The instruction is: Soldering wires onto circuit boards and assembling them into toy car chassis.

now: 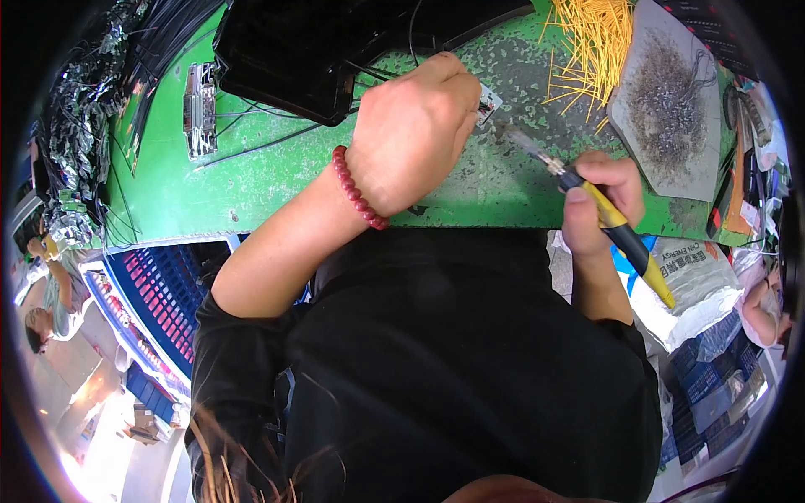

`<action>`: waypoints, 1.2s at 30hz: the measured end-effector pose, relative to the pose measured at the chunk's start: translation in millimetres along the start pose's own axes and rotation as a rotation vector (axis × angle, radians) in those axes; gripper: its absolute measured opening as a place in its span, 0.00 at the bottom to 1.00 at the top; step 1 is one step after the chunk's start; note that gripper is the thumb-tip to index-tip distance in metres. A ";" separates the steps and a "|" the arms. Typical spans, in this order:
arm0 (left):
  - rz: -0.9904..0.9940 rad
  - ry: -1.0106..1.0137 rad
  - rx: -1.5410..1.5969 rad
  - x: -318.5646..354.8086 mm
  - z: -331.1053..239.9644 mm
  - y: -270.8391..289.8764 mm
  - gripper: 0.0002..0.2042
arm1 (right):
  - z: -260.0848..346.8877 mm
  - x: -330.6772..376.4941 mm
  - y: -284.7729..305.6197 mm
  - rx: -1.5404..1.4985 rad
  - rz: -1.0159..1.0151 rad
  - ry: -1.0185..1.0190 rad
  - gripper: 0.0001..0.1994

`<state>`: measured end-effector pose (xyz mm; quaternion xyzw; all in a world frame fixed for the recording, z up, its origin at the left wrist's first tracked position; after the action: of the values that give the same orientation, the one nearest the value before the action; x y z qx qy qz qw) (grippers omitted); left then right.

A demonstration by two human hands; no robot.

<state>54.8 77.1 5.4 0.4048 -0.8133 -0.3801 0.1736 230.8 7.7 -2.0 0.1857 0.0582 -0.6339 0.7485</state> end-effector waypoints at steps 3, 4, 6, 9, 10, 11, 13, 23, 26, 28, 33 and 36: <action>-0.005 -0.005 0.003 -0.1 -1.6 0.2 0.02 | -10.1 7.5 8.6 -0.090 -0.079 -0.069 0.12; -0.006 -0.005 0.001 0.4 -1.7 0.4 0.02 | -9.8 7.3 8.2 -0.091 -0.079 -0.067 0.12; -0.002 0.012 -0.010 0.6 -0.2 -0.3 0.02 | -7.5 5.8 4.5 -0.083 -0.042 -0.053 0.13; 0.019 0.018 0.003 -0.5 2.0 -3.4 0.02 | -3.2 2.0 4.3 -0.072 -0.115 -0.080 0.17; 0.018 0.011 0.004 -1.2 0.8 -3.1 0.02 | -1.2 -2.1 0.5 -0.029 -0.065 -0.100 0.22; 0.029 0.009 0.012 -2.7 0.0 -3.5 0.03 | -3.9 -6.3 -4.8 -0.126 -0.058 -0.079 0.26; 0.030 0.009 0.010 -1.9 0.0 -0.2 0.03 | 0.8 -13.7 -12.1 0.072 0.055 -0.061 0.25; 0.060 0.000 0.342 -3.7 -4.0 30.2 0.03 | 61.9 -59.3 -61.3 0.719 0.258 0.561 0.18; -0.099 -0.091 0.136 19.6 -30.2 63.6 0.13 | 82.8 -61.8 -54.6 0.622 0.163 0.538 0.19; -0.158 -0.155 -0.119 37.4 -52.8 69.5 0.22 | 104.4 -60.1 -50.3 0.528 0.020 0.537 0.21; -0.253 -0.101 -0.231 43.4 -49.3 60.4 0.20 | 110.4 -69.5 -59.1 0.414 0.045 0.470 0.18; -0.262 -0.160 -0.085 45.7 -61.0 75.3 0.19 | 97.9 -70.5 -37.9 0.165 -0.075 0.418 0.18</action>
<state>23.1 40.6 101.0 0.4682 -0.7478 -0.4648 0.0740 166.2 33.8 103.5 0.3713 0.1666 -0.6117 0.6784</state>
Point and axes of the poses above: each hand's wrist, its own x-axis away from the middle knuckle, its own y-axis out of the back of the hand, z = x × y, the point moved 10 cm from there along -x, towards the middle knuckle, and after that the axes turned 13 degrees about z, right-handed, at the moved point
